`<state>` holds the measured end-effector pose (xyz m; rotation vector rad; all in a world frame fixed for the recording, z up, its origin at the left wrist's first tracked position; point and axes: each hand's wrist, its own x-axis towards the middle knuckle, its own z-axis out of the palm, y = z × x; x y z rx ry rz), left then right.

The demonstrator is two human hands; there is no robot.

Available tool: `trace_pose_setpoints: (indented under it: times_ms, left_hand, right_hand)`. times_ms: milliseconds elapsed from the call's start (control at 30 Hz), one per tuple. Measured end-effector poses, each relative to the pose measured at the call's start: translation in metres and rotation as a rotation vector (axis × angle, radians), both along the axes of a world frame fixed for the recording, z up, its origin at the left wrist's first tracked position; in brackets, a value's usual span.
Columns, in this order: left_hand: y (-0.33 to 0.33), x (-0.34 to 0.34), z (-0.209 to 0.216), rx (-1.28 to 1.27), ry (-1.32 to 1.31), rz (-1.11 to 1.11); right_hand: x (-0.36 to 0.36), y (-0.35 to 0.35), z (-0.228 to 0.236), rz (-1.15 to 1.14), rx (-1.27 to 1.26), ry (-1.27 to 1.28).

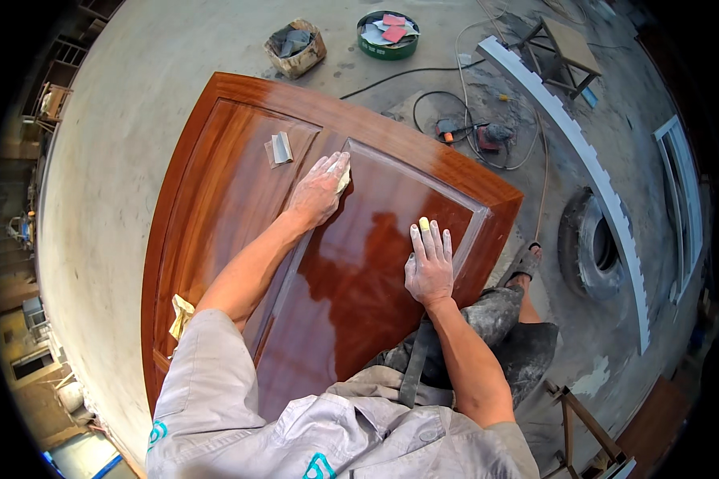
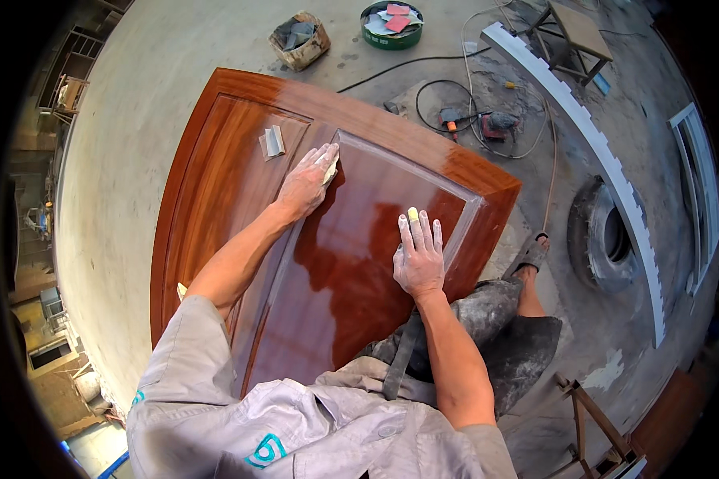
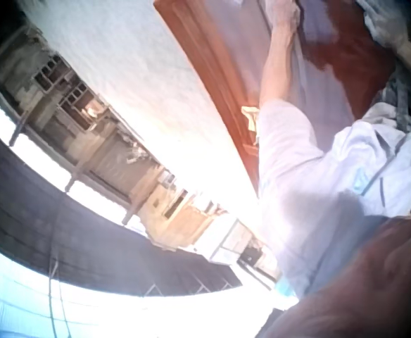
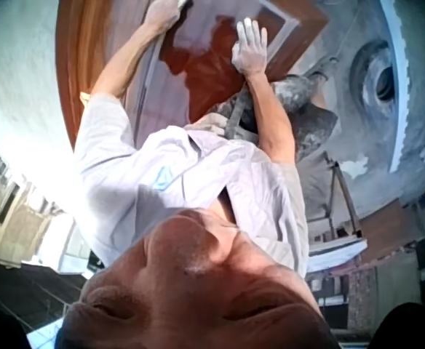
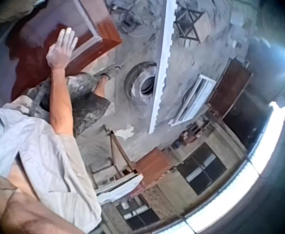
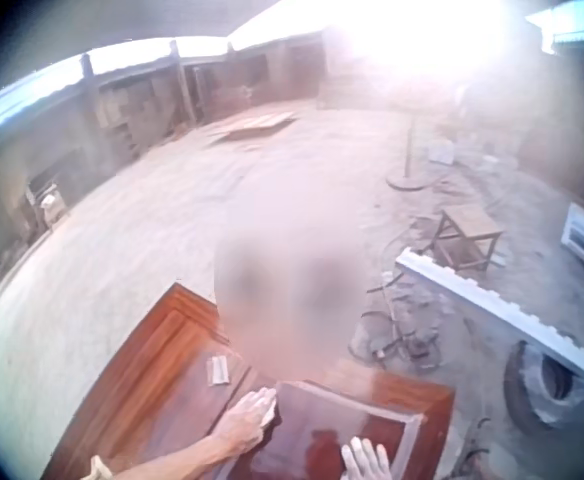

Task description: The person wipes a large wooden door with a cloth, then uses a sanding block to smooth the surface. They continue to wipe and sand different sections of the door, focusing on the panels and edges.

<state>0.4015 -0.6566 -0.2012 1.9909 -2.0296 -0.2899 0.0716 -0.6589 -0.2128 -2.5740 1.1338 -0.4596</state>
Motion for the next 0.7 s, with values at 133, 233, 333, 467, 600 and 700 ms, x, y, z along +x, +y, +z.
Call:
trace_pose_setpoints:
  times_ms: [133, 233, 333, 467, 600, 700]
  left_hand:
    - [0.020, 0.009, -0.005, -0.033, -0.019, 0.013]
    - [-0.032, 0.013, 0.012, 0.016, -0.103, 0.016]
    - [-0.014, -0.006, 0.011, -0.002, -0.009, 0.059]
    - [0.000, 0.000, -0.001, -0.074, -0.083, 0.032]
    - [-0.022, 0.001, -0.003, -0.077, -0.046, 0.065]
    - [0.024, -0.020, -0.014, -0.095, 0.053, 0.124]
  right_hand:
    - [0.005, 0.000, 0.004, 0.007, -0.004, -0.003]
    - [0.009, -0.002, 0.005, 0.009, -0.006, -0.020]
    - [-0.003, 0.000, 0.003, -0.008, 0.012, 0.013]
    - [0.001, -0.002, 0.005, 0.004, 0.003, 0.009]
    - [0.003, 0.001, 0.002, -0.002, 0.005, 0.003]
    - [0.000, -0.008, 0.002, -0.012, -0.001, 0.002]
